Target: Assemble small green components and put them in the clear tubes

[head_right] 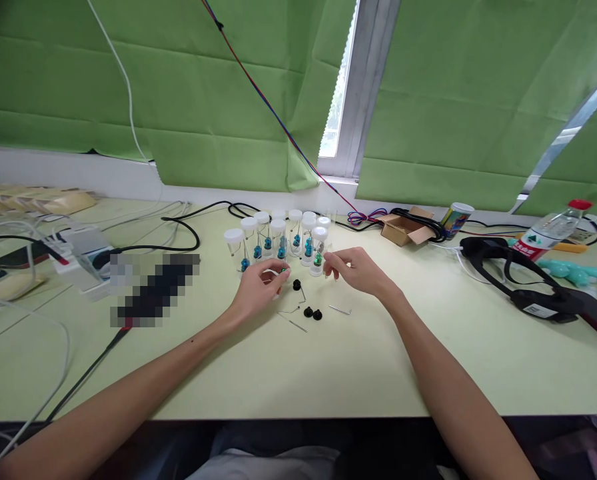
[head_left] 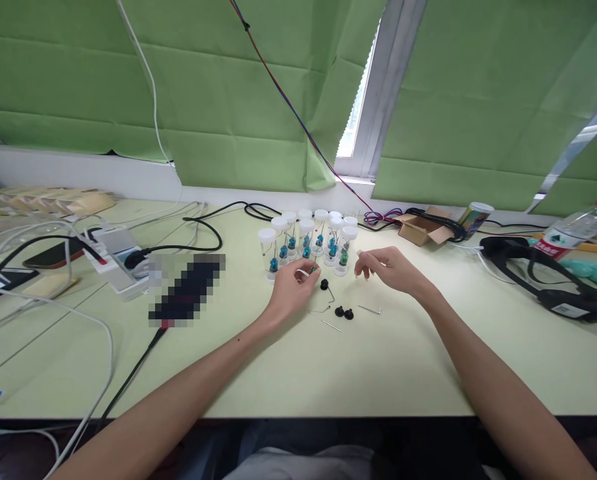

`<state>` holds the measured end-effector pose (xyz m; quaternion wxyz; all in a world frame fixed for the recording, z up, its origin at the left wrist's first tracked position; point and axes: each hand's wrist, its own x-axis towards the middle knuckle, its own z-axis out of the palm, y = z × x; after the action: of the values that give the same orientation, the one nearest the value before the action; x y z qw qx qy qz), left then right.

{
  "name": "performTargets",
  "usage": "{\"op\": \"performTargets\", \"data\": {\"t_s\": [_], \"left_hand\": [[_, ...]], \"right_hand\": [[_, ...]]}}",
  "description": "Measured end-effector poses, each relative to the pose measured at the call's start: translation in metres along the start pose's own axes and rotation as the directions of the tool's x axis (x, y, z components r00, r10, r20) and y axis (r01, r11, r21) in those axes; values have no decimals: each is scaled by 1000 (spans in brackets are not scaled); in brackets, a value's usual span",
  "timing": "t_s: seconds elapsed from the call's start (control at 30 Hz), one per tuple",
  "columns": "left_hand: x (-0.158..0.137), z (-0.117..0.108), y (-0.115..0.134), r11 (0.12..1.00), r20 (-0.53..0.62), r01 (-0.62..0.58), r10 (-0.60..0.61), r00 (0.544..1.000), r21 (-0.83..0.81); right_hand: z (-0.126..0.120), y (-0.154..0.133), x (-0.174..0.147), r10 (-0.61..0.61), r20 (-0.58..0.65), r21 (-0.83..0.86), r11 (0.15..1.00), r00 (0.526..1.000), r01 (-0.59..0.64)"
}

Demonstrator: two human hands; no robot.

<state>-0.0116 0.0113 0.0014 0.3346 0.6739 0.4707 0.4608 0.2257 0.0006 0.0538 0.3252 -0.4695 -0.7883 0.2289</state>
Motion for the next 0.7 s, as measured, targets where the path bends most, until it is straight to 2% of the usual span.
{"op": "performTargets", "data": {"t_s": [0.13, 0.27, 0.37, 0.5, 0.7], "left_hand": [[1, -3, 6, 998, -24, -36, 35, 999, -49], [3, -10, 15, 969, -177, -247, 240, 955, -16], [3, -14, 21, 942, -275, -336, 326, 905, 12], [2, -18, 26, 926, -357, -376, 364, 860, 37], [1, -18, 28, 913, -389, -408, 385, 837, 26]], "right_hand": [[9, -3, 2, -66, -40, -63, 996, 997, 64], [31, -8, 6, -142, -69, -96, 986, 987, 136], [46, -14, 8, -246, 26, -146, 958, 969, 247], [61, -18, 14, -256, 99, -243, 931, 962, 273], [81, -15, 43, -358, 220, -245, 880, 907, 406]]}}
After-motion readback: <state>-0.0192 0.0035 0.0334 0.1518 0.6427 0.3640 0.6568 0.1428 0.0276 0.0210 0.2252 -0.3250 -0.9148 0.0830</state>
